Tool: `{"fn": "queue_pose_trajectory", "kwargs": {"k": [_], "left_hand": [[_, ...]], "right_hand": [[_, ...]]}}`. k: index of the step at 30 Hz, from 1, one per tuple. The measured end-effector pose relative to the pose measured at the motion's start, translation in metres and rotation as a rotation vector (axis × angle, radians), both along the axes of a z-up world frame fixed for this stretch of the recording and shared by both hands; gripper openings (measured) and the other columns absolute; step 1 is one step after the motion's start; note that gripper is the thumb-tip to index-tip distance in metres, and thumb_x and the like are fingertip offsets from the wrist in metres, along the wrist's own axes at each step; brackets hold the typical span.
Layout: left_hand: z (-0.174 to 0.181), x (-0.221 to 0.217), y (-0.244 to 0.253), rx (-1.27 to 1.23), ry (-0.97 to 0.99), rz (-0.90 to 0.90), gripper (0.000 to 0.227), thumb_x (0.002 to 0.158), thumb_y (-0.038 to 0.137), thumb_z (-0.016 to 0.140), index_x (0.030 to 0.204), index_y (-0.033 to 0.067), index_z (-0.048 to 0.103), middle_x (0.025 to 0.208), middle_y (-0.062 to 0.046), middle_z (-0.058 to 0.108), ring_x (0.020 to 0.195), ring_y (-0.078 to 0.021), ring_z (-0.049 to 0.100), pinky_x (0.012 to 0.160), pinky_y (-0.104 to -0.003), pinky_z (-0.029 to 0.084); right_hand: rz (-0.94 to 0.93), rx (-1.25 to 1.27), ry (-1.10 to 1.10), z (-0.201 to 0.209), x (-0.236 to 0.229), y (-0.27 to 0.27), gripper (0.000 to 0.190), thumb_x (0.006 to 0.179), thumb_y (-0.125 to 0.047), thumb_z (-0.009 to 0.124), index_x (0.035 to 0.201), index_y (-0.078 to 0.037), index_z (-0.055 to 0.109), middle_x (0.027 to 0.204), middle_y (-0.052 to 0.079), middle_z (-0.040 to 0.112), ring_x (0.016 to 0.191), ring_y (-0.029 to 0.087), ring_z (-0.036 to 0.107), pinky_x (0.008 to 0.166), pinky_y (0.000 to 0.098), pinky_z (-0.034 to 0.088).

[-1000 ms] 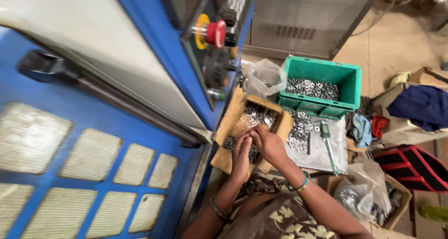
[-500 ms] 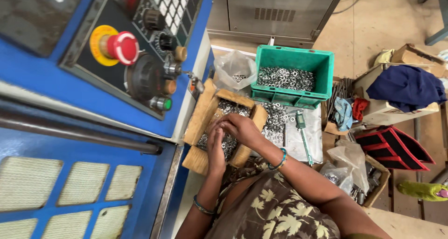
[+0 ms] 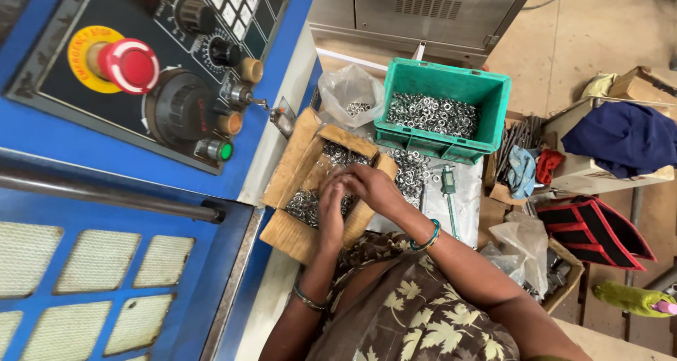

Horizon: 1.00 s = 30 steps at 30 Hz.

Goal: The person sorts small metal washers by hand from a wooden tray into a green plastic bin. The person also opens and closes the door of a nearby industrial machine during the task.

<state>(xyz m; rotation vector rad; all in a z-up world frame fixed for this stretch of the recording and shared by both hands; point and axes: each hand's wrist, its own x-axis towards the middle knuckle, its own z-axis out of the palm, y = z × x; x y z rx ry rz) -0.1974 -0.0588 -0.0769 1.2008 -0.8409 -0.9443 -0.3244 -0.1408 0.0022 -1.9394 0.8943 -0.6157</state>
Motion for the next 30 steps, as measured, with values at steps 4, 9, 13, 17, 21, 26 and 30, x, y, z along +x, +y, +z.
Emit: {"fn": "queue_pose_trajectory", "kwargs": {"k": [4,9,13,17,21,26,30], "left_hand": [[0.01,-0.027,-0.005,0.034,-0.362,-0.001,0.033,0.099,0.02,0.055,0.128,0.0041,0.063,0.147,-0.013,0.046,0.127,-0.0278,0.057,0.105,-0.041,0.053],[0.016,-0.037,-0.003,-0.07,-0.643,0.012,0.035,0.091,0.005,0.061,0.125,-0.0018,0.062,0.141,-0.019,0.051,0.127,-0.0342,0.055,0.106,-0.043,0.048],[0.003,-0.034,-0.014,-0.071,-0.484,-0.003,0.025,0.095,0.008,0.06,0.119,-0.0007,0.061,0.134,-0.015,0.058,0.124,-0.0318,0.06,0.102,-0.043,0.053],[-0.028,-0.014,-0.017,0.011,-0.497,0.09,0.012,0.095,0.013,0.065,0.1,0.0021,0.066,0.11,-0.012,0.069,0.103,-0.0291,0.069,0.09,-0.04,0.056],[-0.062,0.016,-0.005,0.145,-0.65,0.137,0.019,0.098,0.02,0.067,0.093,0.0022,0.065,0.09,-0.014,0.069,0.084,-0.0339,0.068,0.076,-0.042,0.053],[-0.094,0.05,0.008,0.243,-0.898,0.089,0.024,0.095,0.027,0.071,0.084,0.0055,0.066,0.089,-0.013,0.067,0.085,-0.0362,0.066,0.077,-0.046,0.052],[-0.114,0.069,0.011,0.299,-1.129,0.056,0.018,0.085,0.023,0.075,0.093,0.0105,0.067,0.101,-0.011,0.066,0.103,-0.0348,0.063,0.091,-0.05,0.047]], "right_hand": [[-0.067,0.291,0.054,-0.033,-0.023,-0.011,0.036,0.106,-0.033,0.056,0.102,-0.001,0.072,0.075,0.008,0.073,0.07,0.016,0.071,0.065,0.03,0.055],[-0.093,0.44,-0.021,-0.075,-0.044,-0.029,0.036,0.102,-0.034,0.063,0.098,0.0,0.075,0.076,0.006,0.074,0.069,0.009,0.068,0.064,0.0263,0.056],[-0.183,0.284,-0.048,-0.088,-0.06,-0.052,0.024,0.095,-0.024,0.072,0.102,-0.001,0.074,0.08,0.005,0.074,0.072,0.011,0.069,0.067,0.0287,0.056],[-0.377,-0.042,0.021,-0.074,-0.08,-0.093,0.026,0.094,-0.017,0.072,0.116,-0.004,0.072,0.089,0.009,0.076,0.079,0.014,0.072,0.073,0.0307,0.057],[-0.586,-0.145,0.064,-0.04,-0.096,-0.126,0.037,0.095,-0.016,0.076,0.131,-0.007,0.071,0.101,0.016,0.077,0.084,0.016,0.074,0.076,0.032,0.058],[-0.638,-0.115,-0.182,-0.018,-0.102,-0.128,0.036,0.096,-0.01,0.071,0.13,0.0,0.067,0.117,0.013,0.075,0.09,0.014,0.073,0.072,0.0287,0.06],[-0.573,0.041,-0.17,-0.046,-0.086,-0.108,0.029,0.099,-0.009,0.067,0.126,0.0,0.07,0.106,0.012,0.076,0.088,0.013,0.073,0.075,0.0273,0.06]]}}
